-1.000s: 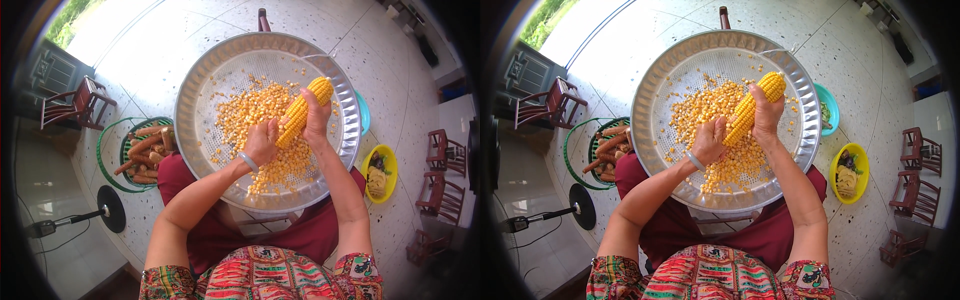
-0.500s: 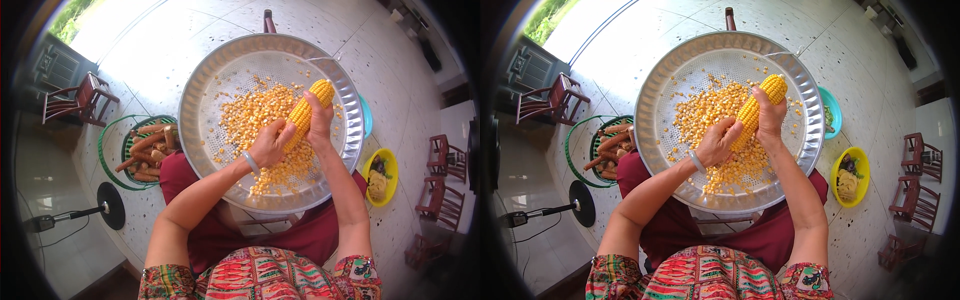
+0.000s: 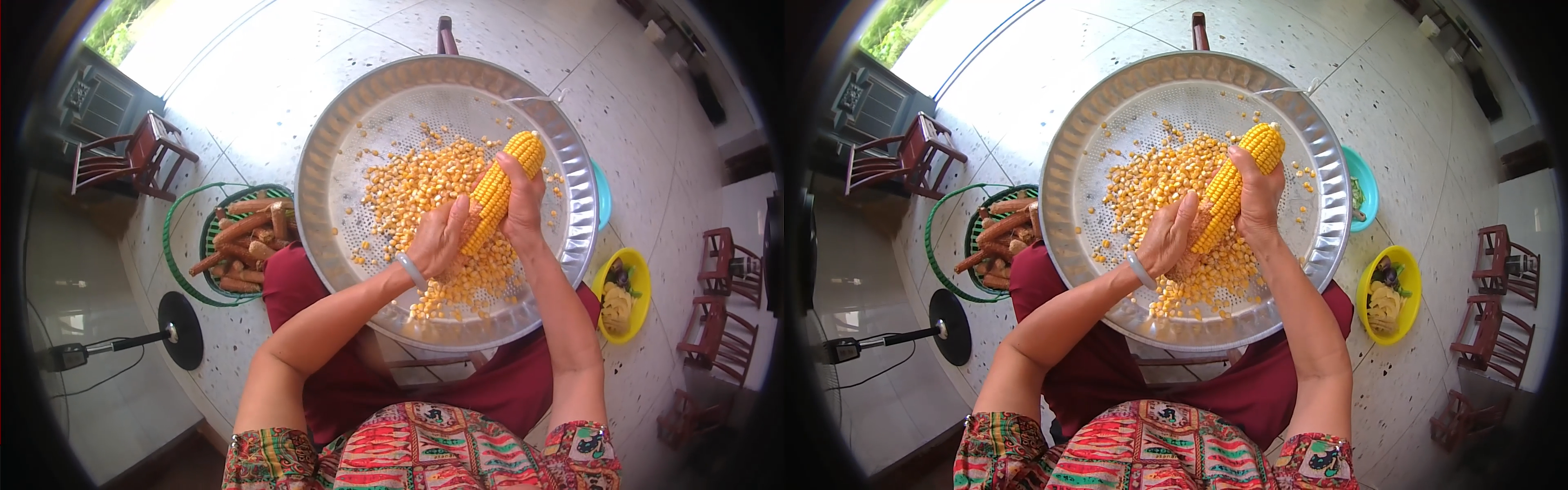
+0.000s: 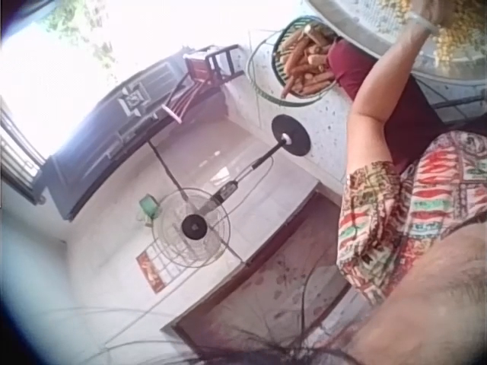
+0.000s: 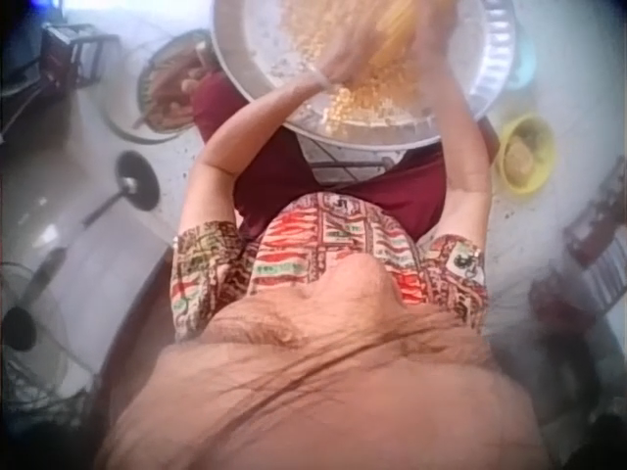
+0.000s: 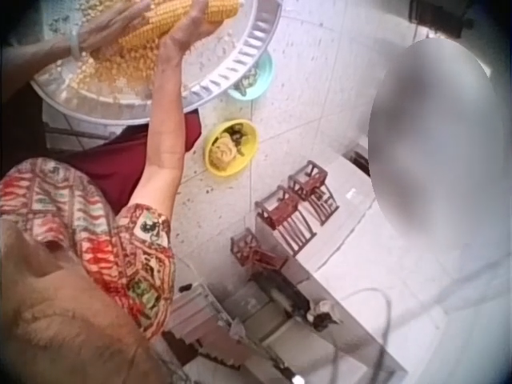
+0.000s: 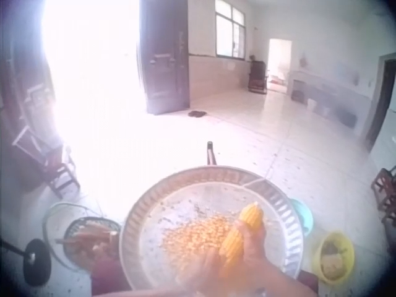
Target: The person strips corn kernels from corn cobs into a metal tray by hand.
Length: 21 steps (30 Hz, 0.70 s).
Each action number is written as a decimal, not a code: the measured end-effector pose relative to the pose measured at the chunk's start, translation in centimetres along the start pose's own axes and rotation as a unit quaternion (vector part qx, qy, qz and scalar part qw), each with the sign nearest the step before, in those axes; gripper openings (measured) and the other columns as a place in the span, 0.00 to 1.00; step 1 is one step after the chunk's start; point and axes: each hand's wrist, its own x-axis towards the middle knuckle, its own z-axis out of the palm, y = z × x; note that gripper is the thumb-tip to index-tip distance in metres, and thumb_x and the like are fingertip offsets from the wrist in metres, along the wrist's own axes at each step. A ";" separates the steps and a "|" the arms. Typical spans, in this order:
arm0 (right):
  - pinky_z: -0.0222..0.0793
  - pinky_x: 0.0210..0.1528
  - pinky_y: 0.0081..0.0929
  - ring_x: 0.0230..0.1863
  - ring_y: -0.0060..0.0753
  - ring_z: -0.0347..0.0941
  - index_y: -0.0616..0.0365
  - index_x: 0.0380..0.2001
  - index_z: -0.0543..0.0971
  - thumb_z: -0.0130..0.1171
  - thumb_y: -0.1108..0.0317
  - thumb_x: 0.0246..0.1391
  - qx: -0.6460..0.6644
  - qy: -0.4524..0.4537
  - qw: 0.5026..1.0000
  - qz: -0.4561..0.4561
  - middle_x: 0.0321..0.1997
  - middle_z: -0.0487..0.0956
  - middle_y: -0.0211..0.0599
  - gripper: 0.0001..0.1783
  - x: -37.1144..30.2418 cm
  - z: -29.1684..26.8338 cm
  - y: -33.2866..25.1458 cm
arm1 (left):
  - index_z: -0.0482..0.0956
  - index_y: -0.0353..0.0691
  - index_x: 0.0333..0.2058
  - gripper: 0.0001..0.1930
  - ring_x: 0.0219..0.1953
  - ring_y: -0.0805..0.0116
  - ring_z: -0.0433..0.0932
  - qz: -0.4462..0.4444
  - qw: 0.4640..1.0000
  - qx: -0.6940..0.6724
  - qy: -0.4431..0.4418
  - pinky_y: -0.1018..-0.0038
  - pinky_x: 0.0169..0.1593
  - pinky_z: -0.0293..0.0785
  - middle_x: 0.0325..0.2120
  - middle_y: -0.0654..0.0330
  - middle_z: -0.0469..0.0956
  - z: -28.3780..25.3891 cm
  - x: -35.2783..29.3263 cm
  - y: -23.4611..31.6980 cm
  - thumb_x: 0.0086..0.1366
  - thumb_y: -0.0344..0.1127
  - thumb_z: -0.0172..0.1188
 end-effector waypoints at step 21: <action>0.81 0.31 0.24 0.30 0.25 0.77 0.62 0.45 0.72 0.69 0.73 0.50 -0.072 -0.003 0.997 0.006 0.38 0.77 0.35 0.20 -0.3 -0.7 1.3 | 0.68 0.32 0.27 0.23 0.17 0.43 0.74 0.126 0.971 0.198 -0.042 0.56 0.23 0.69 0.14 0.42 0.72 0.5 -0.2 -0.6 0.76 0.48 0.48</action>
